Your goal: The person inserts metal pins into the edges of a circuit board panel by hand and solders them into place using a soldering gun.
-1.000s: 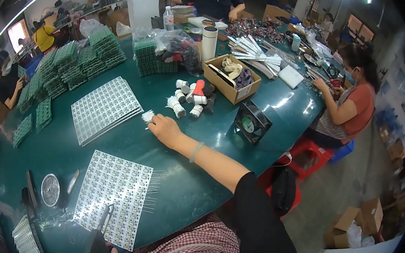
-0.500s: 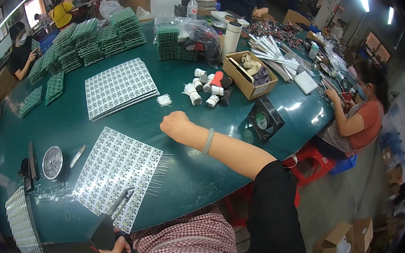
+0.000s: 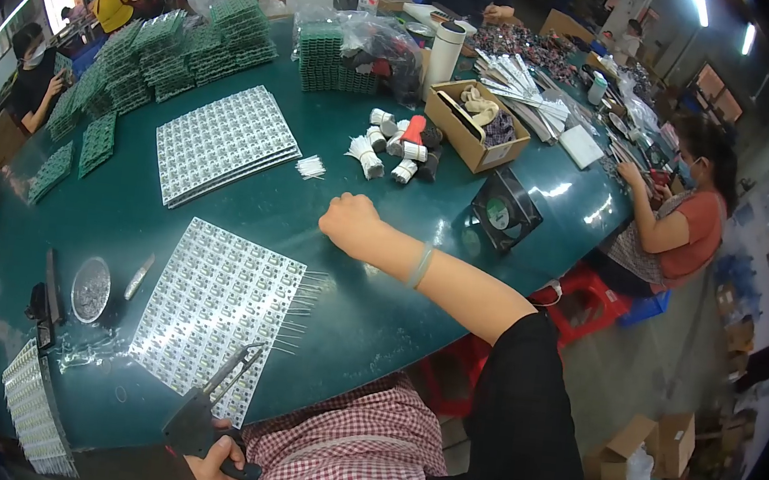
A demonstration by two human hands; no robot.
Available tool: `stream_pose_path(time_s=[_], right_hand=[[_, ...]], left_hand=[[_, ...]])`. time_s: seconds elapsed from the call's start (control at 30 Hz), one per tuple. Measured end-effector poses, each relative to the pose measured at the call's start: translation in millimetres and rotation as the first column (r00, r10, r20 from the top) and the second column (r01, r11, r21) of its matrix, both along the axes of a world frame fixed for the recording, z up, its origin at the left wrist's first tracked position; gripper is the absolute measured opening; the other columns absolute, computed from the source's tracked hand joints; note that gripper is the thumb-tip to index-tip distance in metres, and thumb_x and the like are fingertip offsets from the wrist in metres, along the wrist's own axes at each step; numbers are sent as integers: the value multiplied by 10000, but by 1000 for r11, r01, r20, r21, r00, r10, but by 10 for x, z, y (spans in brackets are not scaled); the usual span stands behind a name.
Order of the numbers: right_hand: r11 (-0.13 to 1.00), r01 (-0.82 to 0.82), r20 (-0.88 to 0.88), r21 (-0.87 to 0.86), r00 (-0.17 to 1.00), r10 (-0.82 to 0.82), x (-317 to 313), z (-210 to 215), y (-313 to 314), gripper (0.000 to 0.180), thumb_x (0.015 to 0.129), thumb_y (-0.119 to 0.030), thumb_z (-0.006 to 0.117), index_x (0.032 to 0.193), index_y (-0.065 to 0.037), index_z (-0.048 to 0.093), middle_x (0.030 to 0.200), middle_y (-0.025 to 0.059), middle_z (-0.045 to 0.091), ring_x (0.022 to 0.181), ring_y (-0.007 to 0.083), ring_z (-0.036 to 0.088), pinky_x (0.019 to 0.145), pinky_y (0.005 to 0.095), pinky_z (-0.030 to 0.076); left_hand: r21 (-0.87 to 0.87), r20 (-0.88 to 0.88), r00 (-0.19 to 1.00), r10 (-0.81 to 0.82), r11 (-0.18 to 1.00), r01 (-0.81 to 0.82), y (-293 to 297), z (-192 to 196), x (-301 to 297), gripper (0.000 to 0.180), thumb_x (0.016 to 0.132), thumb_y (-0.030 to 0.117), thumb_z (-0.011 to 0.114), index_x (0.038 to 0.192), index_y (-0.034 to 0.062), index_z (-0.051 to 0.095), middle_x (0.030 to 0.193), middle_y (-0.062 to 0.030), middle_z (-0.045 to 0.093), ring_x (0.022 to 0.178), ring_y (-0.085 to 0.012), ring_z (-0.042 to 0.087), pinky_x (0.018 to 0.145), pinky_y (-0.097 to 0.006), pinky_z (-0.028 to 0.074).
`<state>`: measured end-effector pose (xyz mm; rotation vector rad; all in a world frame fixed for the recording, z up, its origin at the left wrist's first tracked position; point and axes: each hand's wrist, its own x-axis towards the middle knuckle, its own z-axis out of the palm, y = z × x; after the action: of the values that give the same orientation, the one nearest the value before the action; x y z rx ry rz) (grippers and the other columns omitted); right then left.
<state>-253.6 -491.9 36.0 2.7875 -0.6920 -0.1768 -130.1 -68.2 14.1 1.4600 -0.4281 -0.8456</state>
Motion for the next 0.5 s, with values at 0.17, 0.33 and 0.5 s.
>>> stream_pose_path(time_s=[0.17, 0.33, 0.5], right_hand=[[997, -17, 96, 80, 995, 10, -142, -5, 16, 109, 689, -9, 705, 785, -58, 722, 881, 158, 701, 883, 315, 698, 723, 397, 571], [987, -7, 170, 161, 985, -21, -172, -117, -10, 89, 685, 15, 688, 759, -34, 696, 803, 192, 699, 821, 359, 713, 731, 421, 575], [984, -21, 188, 176, 982, -12, -250, -185, 1, 55, 707, -4, 670, 746, -41, 686, 765, 173, 696, 783, 343, 714, 701, 421, 572]], left_hand=[[17, -162, 985, 53, 999, -51, -191, 296, -82, 399, 836, -107, 594, 1229, -64, 537, 769, -52, 524, 595, -131, 465, 551, -259, 393], [-17, -311, 946, 90, 995, -101, -293, 423, -84, 511, 829, -117, 605, 1326, -33, 524, 848, -43, 546, 626, -126, 482, 556, -242, 389], [3, -338, 936, 99, 995, -104, -359, 495, -96, 530, 808, -129, 625, 1317, -16, 532, 914, -51, 562, 638, -125, 487, 565, -241, 395]])
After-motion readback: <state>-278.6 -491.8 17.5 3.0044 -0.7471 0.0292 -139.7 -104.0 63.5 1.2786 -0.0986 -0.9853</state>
